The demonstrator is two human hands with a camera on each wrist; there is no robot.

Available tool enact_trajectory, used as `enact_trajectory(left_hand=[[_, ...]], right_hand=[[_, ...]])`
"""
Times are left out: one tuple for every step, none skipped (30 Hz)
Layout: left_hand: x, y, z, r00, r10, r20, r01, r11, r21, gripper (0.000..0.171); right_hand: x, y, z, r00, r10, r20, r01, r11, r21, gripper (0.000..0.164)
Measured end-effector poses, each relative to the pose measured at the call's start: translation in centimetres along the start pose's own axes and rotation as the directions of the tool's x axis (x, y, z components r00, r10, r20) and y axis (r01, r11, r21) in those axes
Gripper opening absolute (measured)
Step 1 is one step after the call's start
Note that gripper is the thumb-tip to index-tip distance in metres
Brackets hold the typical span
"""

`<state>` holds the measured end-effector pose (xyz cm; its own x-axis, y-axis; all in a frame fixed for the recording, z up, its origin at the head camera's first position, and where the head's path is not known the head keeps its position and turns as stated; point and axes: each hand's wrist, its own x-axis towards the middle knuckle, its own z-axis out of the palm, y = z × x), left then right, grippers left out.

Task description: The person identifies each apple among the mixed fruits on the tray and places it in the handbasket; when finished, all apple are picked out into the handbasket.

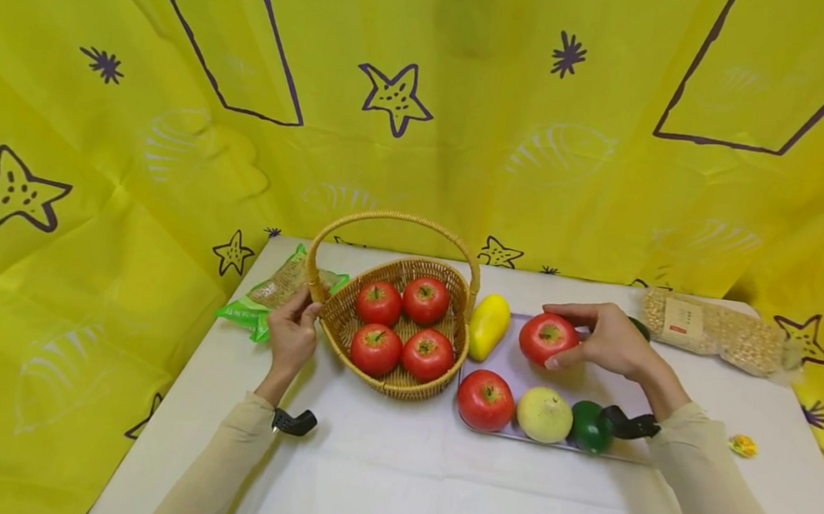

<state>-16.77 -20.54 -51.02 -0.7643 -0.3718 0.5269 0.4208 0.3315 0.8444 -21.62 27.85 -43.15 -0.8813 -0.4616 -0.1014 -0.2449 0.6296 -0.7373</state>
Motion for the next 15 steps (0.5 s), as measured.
enact_trajectory(left_hand=[[0.0,-0.1,0.0,1.000,0.008,0.002,-0.008,1.000,-0.011,0.041],[0.0,-0.1,-0.1,1.000,0.014,0.004,-0.014,1.000,-0.019,0.041],[0.0,-0.2,-0.1,1.000,0.021,0.008,-0.021,0.999,-0.025,0.042],[0.0,-0.2,-0.1,1.000,0.028,0.011,-0.028,0.999,-0.030,0.042],[0.0,-0.2,-0.1,0.999,0.034,0.014,-0.033,0.999,-0.035,0.042],[0.0,-0.3,-0.1,0.999,0.039,0.018,-0.038,0.999,-0.038,0.042],[0.0,-0.3,-0.2,0.999,0.045,0.020,-0.044,0.998,-0.038,0.042],[0.0,-0.3,-0.2,0.999,0.048,0.022,-0.047,0.998,-0.036,0.043],[0.0,-0.4,-0.2,0.998,0.051,0.023,-0.051,0.998,-0.033,0.043],[0.0,-0.4,-0.2,0.998,0.053,0.022,-0.052,0.998,-0.028,0.043],[0.0,-0.4,-0.2,0.998,0.052,0.021,-0.052,0.998,-0.023,0.043],[0.0,-0.4,-0.2,0.999,0.050,0.020,-0.050,0.999,-0.017,0.042],[-0.1,-0.4,-0.2,0.999,0.043,0.016,-0.043,0.999,-0.011,0.042],[-0.1,-0.3,-0.1,0.999,0.033,0.011,-0.033,0.999,-0.004,0.042],[-0.1,-0.3,-0.1,1.000,0.026,0.008,-0.026,1.000,-0.001,0.042]], right_hand=[[0.0,-0.2,-0.1,1.000,-0.005,-0.006,0.005,1.000,-0.002,0.083],[-0.1,-0.4,-0.2,1.000,-0.006,-0.011,0.006,1.000,-0.002,0.083],[-0.1,-0.6,-0.2,1.000,-0.007,-0.018,0.007,1.000,0.001,0.082],[-0.1,-0.8,-0.3,1.000,-0.007,-0.024,0.007,1.000,0.009,0.082],[-0.1,-1.0,-0.3,1.000,-0.007,-0.028,0.007,1.000,0.018,0.081],[0.0,-1.2,-0.3,0.999,-0.007,-0.032,0.008,1.000,0.026,0.081],[0.0,-1.4,-0.3,0.999,-0.006,-0.036,0.007,0.999,0.038,0.081],[0.1,-1.6,-0.3,0.999,-0.004,-0.038,0.006,0.999,0.049,0.081],[0.1,-1.8,-0.2,0.999,-0.006,-0.042,0.008,0.998,0.059,0.082],[0.2,-2.0,-0.2,0.999,-0.003,-0.046,0.006,0.998,0.067,0.082],[0.2,-2.2,-0.1,0.999,-0.002,-0.047,0.006,0.997,0.079,0.081],[0.2,-2.4,0.0,0.999,-0.005,-0.049,0.009,0.996,0.090,0.081],[0.2,-2.6,0.1,0.999,-0.008,-0.049,0.013,0.995,0.102,0.081],[0.2,-2.8,0.2,0.999,-0.014,-0.048,0.019,0.993,0.113,0.081],[0.2,-3.0,0.3,0.999,-0.020,-0.045,0.026,0.991,0.128,0.081]])
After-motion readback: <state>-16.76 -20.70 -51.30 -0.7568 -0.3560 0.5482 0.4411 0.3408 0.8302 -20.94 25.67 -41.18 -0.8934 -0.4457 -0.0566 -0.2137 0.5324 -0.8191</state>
